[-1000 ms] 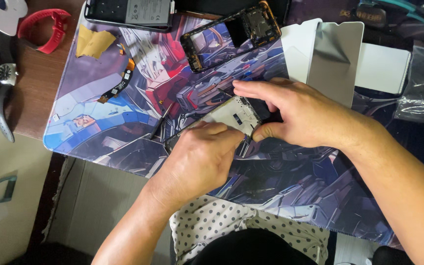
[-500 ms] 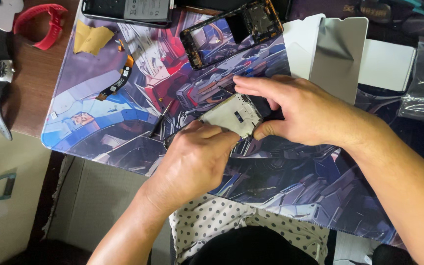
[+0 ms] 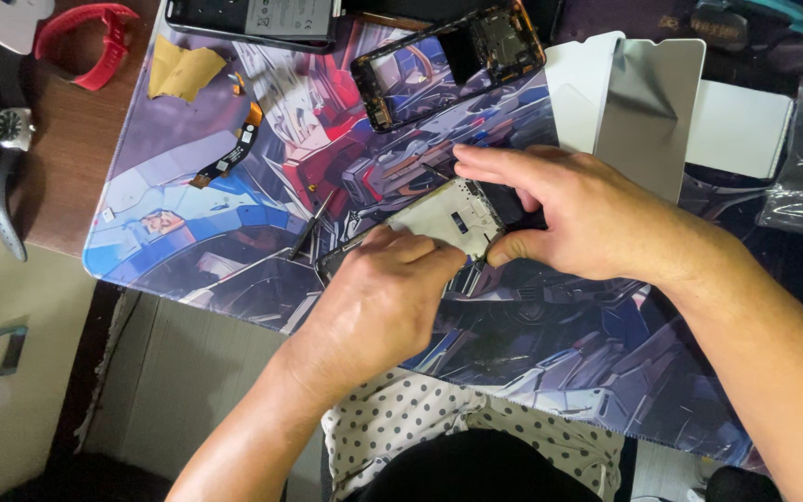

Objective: The person disassembles a mobile phone, using a small tool to pry open the internal components and remove parts.

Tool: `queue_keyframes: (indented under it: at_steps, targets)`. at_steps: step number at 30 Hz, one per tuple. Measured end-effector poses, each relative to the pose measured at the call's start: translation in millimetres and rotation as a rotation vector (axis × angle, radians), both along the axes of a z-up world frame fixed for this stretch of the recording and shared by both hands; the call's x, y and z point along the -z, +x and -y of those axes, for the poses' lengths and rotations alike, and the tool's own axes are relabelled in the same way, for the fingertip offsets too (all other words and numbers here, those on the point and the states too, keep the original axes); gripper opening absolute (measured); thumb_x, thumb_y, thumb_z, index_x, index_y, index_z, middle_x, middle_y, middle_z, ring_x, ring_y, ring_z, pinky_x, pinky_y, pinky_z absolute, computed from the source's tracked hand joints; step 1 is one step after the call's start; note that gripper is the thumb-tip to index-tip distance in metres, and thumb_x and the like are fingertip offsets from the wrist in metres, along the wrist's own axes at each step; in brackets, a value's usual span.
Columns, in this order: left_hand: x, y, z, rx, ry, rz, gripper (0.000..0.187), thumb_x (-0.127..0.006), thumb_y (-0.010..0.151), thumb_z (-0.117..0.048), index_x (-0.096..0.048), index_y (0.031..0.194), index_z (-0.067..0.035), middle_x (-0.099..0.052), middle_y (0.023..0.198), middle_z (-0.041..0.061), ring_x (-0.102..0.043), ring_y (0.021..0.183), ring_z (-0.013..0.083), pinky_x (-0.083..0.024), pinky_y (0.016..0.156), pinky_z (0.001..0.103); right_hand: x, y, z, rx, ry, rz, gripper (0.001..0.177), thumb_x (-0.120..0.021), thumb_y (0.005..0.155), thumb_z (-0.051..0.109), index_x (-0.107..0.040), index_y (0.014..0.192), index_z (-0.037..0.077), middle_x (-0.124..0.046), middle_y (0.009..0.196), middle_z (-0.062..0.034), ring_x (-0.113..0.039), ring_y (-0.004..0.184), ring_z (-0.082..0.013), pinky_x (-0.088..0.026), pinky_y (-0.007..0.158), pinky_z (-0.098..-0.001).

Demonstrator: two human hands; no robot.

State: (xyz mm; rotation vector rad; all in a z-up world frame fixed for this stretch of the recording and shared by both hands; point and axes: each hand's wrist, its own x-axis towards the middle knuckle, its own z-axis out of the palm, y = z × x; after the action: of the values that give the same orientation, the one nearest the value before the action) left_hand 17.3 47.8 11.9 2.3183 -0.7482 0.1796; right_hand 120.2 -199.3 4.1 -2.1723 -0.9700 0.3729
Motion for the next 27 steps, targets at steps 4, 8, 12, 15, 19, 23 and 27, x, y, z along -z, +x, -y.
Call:
queue_keyframes:
  at_steps: [4,8,12,15,19,23,27]
  targets:
    - [4,6,7,-0.002,0.012,0.026,0.027,-0.071,0.087,0.004,-0.075,0.113,-0.003,-0.071,0.094,0.011,-0.072,0.093,0.034,-0.057,0.093,0.046,2,1,2,0.012,-0.007,-0.046,0.112,-0.1,0.067,0.023,-0.047,0.165,0.018,-0.074,0.152,-0.0012,-0.076,0.107,-0.0282,-0.062,0.095,-0.0418]
    - [3,3,14,-0.04,0.009,0.009,0.026,-0.071,0.085,0.005,-0.075,0.109,-0.003,-0.069,0.09,0.012,-0.071,0.09,0.0356,-0.057,0.091,0.047,-1,1,0,0.017,-0.023,-0.054,0.112,-0.1,0.068,0.023,-0.047,0.166,0.018,-0.073,0.153,-0.002,-0.076,0.116,-0.0287,-0.062,0.098,-0.0426]
    - [-5,5,1,0.028,-0.001,-0.005,0.027,-0.071,0.085,0.005,-0.074,0.111,-0.002,-0.068,0.091,0.012,-0.071,0.089,0.0352,-0.056,0.09,0.047,0,3,2,-0.029,0.036,0.013,0.11,-0.1,0.07,0.023,-0.046,0.166,0.014,-0.072,0.153,-0.006,-0.072,0.131,-0.0318,-0.059,0.104,-0.0444]
    - [-1,9,2,0.042,-0.014,-0.017,0.026,-0.071,0.086,0.005,-0.074,0.111,-0.003,-0.067,0.09,0.011,-0.07,0.088,0.0345,-0.057,0.09,0.046,4,4,3,-0.021,0.03,-0.041,0.113,-0.099,0.069,0.025,-0.044,0.167,0.015,-0.072,0.153,-0.0047,-0.073,0.129,-0.0291,-0.058,0.106,-0.0428]
    - [9,14,20,0.0,0.005,0.013,0.018,-0.074,0.088,0.003,-0.073,0.104,-0.004,-0.064,0.085,0.012,-0.069,0.087,0.0356,-0.055,0.09,0.048,4,4,3,-0.032,0.014,0.02,0.114,-0.1,0.068,0.025,-0.045,0.167,0.013,-0.072,0.153,-0.0067,-0.07,0.134,-0.0316,-0.057,0.107,-0.0446]
    - [5,16,15,0.046,0.004,0.025,0.024,-0.073,0.085,0.003,-0.074,0.109,-0.003,-0.065,0.087,0.012,-0.068,0.088,0.0364,-0.055,0.089,0.048,3,5,3,-0.029,0.037,-0.001,0.113,-0.101,0.069,0.025,-0.045,0.166,0.013,-0.073,0.152,-0.0069,-0.071,0.133,-0.0303,-0.058,0.107,-0.0438]
    - [-1,13,1,0.072,0.017,-0.004,0.024,-0.072,0.086,0.003,-0.073,0.109,-0.005,-0.066,0.089,0.01,-0.069,0.088,0.035,-0.056,0.089,0.047,5,5,4,-0.027,0.063,-0.043,0.113,-0.101,0.068,0.027,-0.046,0.166,0.013,-0.073,0.151,-0.007,-0.073,0.132,-0.0289,-0.06,0.105,-0.0417]
